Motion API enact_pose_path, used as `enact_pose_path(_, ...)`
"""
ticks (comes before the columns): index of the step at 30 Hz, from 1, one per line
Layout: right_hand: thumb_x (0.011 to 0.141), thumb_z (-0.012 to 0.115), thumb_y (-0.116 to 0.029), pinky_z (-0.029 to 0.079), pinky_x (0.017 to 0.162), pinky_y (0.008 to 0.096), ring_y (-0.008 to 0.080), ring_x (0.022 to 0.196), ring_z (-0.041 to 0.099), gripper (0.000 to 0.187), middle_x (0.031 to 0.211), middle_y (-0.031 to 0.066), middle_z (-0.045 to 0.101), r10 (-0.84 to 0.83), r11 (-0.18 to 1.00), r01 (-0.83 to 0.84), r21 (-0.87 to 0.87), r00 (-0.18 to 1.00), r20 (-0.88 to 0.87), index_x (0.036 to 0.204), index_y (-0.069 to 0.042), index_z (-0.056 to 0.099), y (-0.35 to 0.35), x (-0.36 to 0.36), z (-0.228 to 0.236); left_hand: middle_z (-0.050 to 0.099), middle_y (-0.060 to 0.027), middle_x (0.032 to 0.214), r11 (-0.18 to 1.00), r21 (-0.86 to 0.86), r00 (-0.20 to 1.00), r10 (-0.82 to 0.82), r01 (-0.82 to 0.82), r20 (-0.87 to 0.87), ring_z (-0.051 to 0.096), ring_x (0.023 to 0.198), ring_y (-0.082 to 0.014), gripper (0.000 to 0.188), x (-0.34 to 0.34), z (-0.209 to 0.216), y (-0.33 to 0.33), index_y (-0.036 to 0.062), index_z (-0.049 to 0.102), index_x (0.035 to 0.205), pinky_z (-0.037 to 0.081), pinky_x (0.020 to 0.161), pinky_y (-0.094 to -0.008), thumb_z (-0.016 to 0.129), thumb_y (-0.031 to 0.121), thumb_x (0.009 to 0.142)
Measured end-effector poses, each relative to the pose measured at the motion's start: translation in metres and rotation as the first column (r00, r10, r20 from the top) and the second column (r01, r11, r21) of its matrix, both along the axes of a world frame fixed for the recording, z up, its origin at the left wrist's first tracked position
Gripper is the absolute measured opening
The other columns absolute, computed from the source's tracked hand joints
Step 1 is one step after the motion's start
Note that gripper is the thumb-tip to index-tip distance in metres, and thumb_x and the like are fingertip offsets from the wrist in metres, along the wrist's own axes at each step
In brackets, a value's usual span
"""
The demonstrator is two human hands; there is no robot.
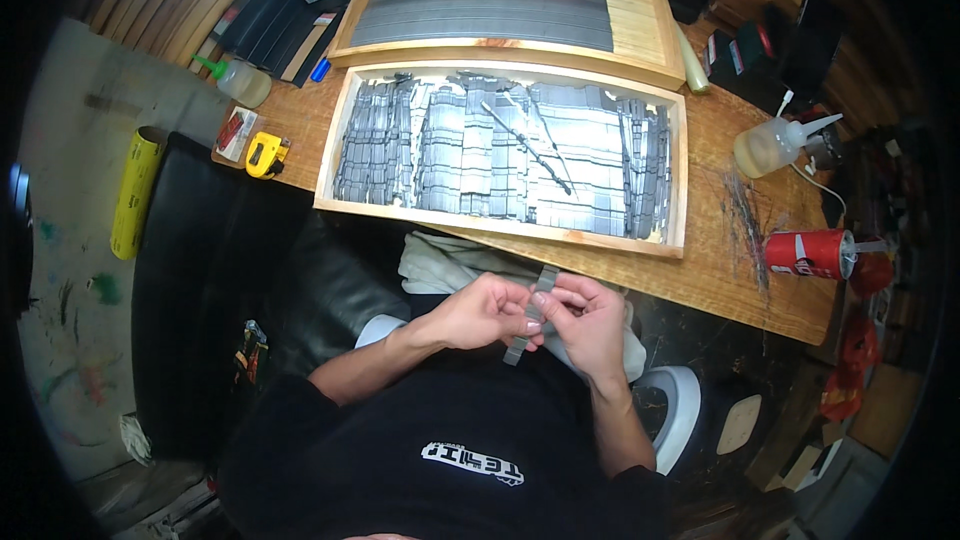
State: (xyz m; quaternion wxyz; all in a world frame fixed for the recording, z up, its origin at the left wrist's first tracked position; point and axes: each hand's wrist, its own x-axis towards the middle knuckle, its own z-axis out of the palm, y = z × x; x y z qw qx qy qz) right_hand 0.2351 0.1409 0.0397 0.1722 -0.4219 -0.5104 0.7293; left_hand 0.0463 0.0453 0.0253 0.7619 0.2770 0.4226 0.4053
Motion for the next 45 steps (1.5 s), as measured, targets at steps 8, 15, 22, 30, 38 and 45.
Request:
enact_pose_path(8,0.092,0.079,0.0,0.062,0.08,0.0276,0.0168,0.088,0.079,0.021,0.097,0.0124,0.082,0.095,0.879,-0.094,0.468,0.995,0.021,0.113,0.003,0.079,-0.004,-0.009,0.053,0.07,-0.0108,0.075,0.935,0.344,0.84,0.121,0.082,-0.529,0.061,0.063,-0.0135,0.015,-0.001,0.038,-0.012,-0.0006,0.074,0.107,0.048,0.062,-0.0379,0.073,0.011,0.098)
enact_pose_path(15,0.095,0.076,-0.001,0.062,0.078,0.027,0.0166,0.089,0.078,0.019,0.1,0.014,0.081,0.142,0.88,-0.15,0.451,0.989,0.051,0.114,0.005,0.078,0.022,-0.031,0.097,0.074,-0.0071,0.078,0.916,0.36,0.874,0.314,-0.176,-0.371,0.069,0.074,-0.0089,0.03,0.002,0.056,0.002,-0.0006,0.07,0.125,0.052,0.066,-0.0291,0.077,0.008,0.097)
enact_pose_path(22,0.096,0.079,-0.012,0.063,0.073,0.0306,0.0148,0.08,0.076,0.014,0.094,0.0116,0.081,0.22,0.586,-0.156,0.795,0.975,0.028,0.107,-0.004,0.082,0.145,-0.074,0.169,0.074,-0.0222,0.128,0.524,0.846,0.447,0.782,-0.095,-0.435,0.076,0.112,-0.028,0.066,-0.051,0.072,0.013,-0.0049,0.055,0.146,0.061,0.098,-0.0385,0.083,-0.003,0.087)
enact_pose_path(30,0.097,0.078,-0.015,0.064,0.076,0.0273,0.0168,0.09,0.077,0.025,0.106,0.014,0.08,-0.041,0.596,-0.206,0.776,0.957,0.286,0.118,0.0,0.078,0.36,-0.147,0.16,0.064,-0.0166,0.144,0.681,0.723,-0.4,0.699,0.119,-0.592,0.047,0.148,-0.038,0.067,-0.13,0.039,0.02,0.0006,0.066,0.137,0.016,0.129,-0.0628,0.074,0.053,0.096)
enact_pose_path(38,0.097,0.079,-0.013,0.065,0.071,0.0247,0.0118,0.084,0.075,0.022,0.1,0.0089,0.08,0.105,0.807,-0.346,0.479,0.882,0.46,0.113,0.0,0.078,0.379,-0.192,0.113,0.065,-0.0174,0.143,0.746,0.665,-0.445,0.608,0.036,-0.658,0.045,0.149,-0.0388,0.068,-0.124,0.042,0.024,0.0,0.067,0.134,0.015,0.129,-0.061,0.072,0.055,0.096)
enact_pose_path(45,0.094,0.082,-0.013,0.066,0.068,0.028,0.0147,0.077,0.074,0.018,0.097,0.0108,0.079,0.103,0.819,-0.352,0.453,0.867,0.488,0.107,-0.001,0.081,0.383,-0.198,0.105,0.067,-0.0156,0.138,0.743,0.668,-0.446,0.612,0.041,-0.653,0.047,0.147,-0.0383,0.054,-0.122,0.046,0.025,0.0019,0.069,0.13,0.017,0.129,-0.0603,0.075,0.043,0.096)
